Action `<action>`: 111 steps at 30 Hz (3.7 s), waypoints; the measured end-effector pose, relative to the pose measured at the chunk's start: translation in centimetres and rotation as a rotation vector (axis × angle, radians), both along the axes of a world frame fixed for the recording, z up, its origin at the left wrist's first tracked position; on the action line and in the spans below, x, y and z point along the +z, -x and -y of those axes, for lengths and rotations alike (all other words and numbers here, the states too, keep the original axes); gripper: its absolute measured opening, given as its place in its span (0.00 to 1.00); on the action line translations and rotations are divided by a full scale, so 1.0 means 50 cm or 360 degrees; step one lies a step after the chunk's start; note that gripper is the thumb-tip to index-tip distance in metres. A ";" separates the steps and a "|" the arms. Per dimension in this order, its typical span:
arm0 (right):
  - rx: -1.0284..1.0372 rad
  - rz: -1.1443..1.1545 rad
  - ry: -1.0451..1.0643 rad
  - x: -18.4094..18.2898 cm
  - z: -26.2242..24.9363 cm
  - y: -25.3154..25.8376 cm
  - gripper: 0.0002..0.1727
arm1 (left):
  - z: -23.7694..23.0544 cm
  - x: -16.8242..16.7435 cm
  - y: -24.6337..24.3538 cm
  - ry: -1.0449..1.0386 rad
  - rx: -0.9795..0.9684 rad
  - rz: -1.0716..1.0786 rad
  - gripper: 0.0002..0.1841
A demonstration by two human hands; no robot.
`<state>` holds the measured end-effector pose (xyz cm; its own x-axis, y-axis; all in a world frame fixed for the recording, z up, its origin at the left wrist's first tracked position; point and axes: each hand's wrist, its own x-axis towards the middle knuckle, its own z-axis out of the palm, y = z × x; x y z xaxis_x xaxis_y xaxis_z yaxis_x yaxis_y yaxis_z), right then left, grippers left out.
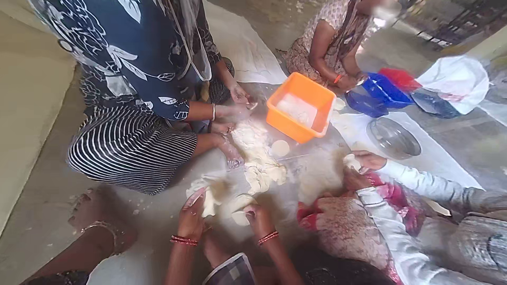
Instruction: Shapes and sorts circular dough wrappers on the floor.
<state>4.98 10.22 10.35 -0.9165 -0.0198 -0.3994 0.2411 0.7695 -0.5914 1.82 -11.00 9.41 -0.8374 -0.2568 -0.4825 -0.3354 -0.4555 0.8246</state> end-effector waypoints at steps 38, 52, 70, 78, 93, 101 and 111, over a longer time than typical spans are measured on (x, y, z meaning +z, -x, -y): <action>-0.0535 0.0189 -0.0011 -0.047 -0.062 0.031 0.17 | -0.008 -0.017 -0.001 0.0031 -0.0029 0.0009 0.17; -0.0360 0.0015 0.0248 -0.022 0.007 0.019 0.21 | -0.067 0.013 -0.019 0.0163 -0.0499 -0.0082 0.21; -0.0177 -0.0606 0.0323 -0.032 0.090 0.066 0.30 | -0.024 -0.019 -0.011 0.0050 -0.0583 -0.0113 0.19; 0.0002 -0.0721 0.0134 -0.038 0.117 0.078 0.17 | -0.003 -0.035 -0.003 0.0008 -0.0454 -0.0059 0.19; 0.0528 -0.1031 -0.0111 -0.053 0.117 0.095 0.14 | 0.010 -0.049 0.011 0.0000 -0.0585 -0.0006 0.20; 0.0403 -0.0565 0.0325 -0.012 0.098 0.088 0.11 | 0.030 -0.070 0.023 0.0897 -0.0737 -0.0234 0.20; 0.0265 -0.0306 0.0609 0.077 0.061 0.086 0.13 | 0.000 -0.035 0.008 0.0871 -0.1215 -0.0871 0.32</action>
